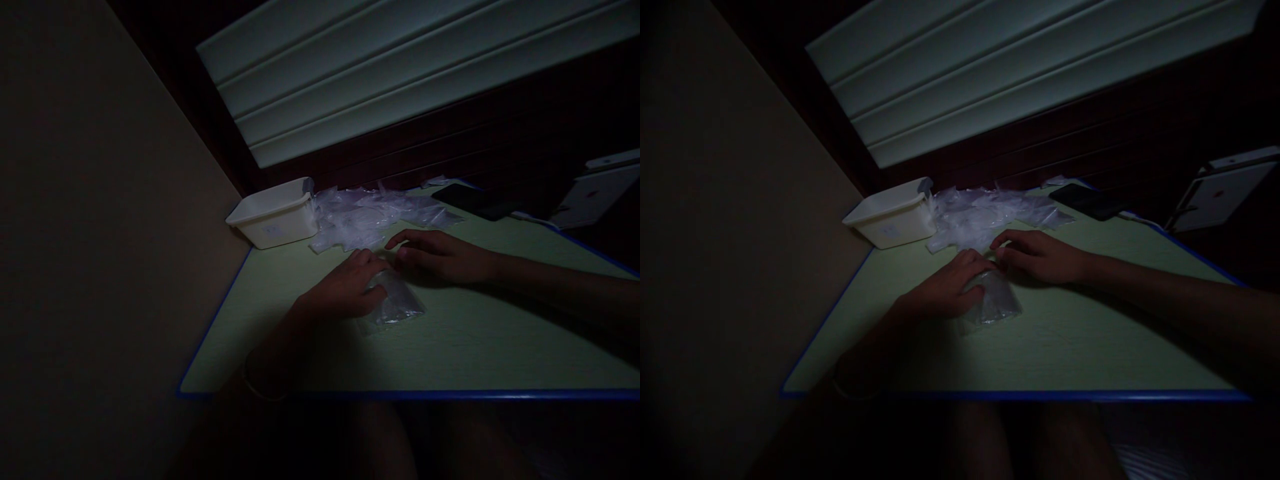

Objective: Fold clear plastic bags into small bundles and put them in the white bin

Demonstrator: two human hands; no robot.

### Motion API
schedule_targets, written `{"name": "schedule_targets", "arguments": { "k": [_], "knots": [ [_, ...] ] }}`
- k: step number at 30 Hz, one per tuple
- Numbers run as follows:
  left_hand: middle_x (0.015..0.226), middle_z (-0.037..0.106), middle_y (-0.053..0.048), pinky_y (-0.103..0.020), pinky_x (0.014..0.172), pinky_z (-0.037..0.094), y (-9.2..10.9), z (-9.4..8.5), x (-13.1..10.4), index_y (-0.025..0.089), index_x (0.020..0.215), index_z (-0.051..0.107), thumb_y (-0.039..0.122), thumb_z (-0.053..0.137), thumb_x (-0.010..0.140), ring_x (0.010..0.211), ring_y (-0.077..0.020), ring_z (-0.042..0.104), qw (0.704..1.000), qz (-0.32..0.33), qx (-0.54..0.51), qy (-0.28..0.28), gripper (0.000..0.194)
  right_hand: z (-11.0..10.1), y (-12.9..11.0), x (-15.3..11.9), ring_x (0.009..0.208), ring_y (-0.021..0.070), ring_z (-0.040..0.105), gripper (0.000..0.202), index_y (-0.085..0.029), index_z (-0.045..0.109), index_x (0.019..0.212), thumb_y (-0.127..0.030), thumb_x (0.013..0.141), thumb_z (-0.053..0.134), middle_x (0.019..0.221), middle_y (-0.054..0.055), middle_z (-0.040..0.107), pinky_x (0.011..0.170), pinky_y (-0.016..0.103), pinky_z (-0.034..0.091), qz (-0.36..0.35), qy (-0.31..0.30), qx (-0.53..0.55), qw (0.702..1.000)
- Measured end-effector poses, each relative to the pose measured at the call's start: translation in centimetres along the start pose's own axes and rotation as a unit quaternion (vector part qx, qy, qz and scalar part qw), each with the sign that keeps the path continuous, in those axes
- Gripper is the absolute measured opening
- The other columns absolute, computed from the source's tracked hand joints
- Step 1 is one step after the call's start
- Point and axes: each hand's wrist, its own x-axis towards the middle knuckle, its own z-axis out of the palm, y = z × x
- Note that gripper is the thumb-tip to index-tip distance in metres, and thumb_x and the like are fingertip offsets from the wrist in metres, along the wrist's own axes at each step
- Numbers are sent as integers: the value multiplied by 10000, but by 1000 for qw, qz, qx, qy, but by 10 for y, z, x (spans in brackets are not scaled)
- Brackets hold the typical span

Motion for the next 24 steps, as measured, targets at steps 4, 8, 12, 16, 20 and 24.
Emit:
{"name": "schedule_targets", "arguments": {
  "k": [4, 8, 12, 16, 20, 24],
  "knots": [
    [1121, 501, -82, -374, 1000, 404, -1, 2, 0, 205, 1238, 545, 247, 488, 862, 1085, -220, 475, 1000, -6, 3, 1, 383, -1, -1, 1, 711, 178, 630, 382, -149, 592, 1045, -481, 910, 458, 829, 65, 706, 642, 303, 460, -10, 21, -28, 999],
    [1096, 525, -85, -362, 985, 415, -3, 4, 1, 197, 1204, 579, 270, 444, 910, 1068, -210, 495, 1000, -15, 10, 9, 331, -1, 0, 1, 694, 172, 640, 356, -168, 615, 1015, -464, 918, 443, 798, 46, 720, 638, 295, 453, -8, -11, -40, 999],
    [1084, 548, -88, -358, 991, 413, -5, 6, 2, 185, 1185, 593, 288, 435, 929, 1063, -208, 506, 1000, -13, 25, 7, 318, -1, 3, 1, 620, 152, 606, 369, -171, 632, 987, -473, 921, 430, 778, 39, 715, 564, 276, 428, 5, -25, -36, 999],
    [1087, 554, -91, -355, 991, 414, -6, 7, 2, 171, 1192, 592, 276, 422, 938, 1061, -204, 509, 999, -10, 32, 14, 323, -2, 4, 1, 646, 155, 612, 353, -169, 636, 993, -450, 920, 435, 805, 41, 715, 598, 280, 448, -7, 0, -40, 999],
    [1088, 554, -88, -351, 984, 417, -5, 6, 3, 180, 1194, 595, 271, 410, 947, 1061, -198, 510, 999, -5, 29, 14, 322, -2, 2, 1, 592, 131, 578, 369, -157, 634, 961, -458, 925, 424, 751, 39, 699, 558, 268, 432, 1, -8, -45, 999],
    [1083, 554, -91, -353, 971, 424, -4, 6, 4, 175, 1167, 611, 291, 428, 944, 1045, -199, 517, 999, -14, 31, 7, 311, -3, 4, 1, 533, 103, 531, 355, -156, 634, 971, -442, 935, 428, 709, 26, 680, 501, 244, 395, -9, -21, -44, 999]
  ]
}}
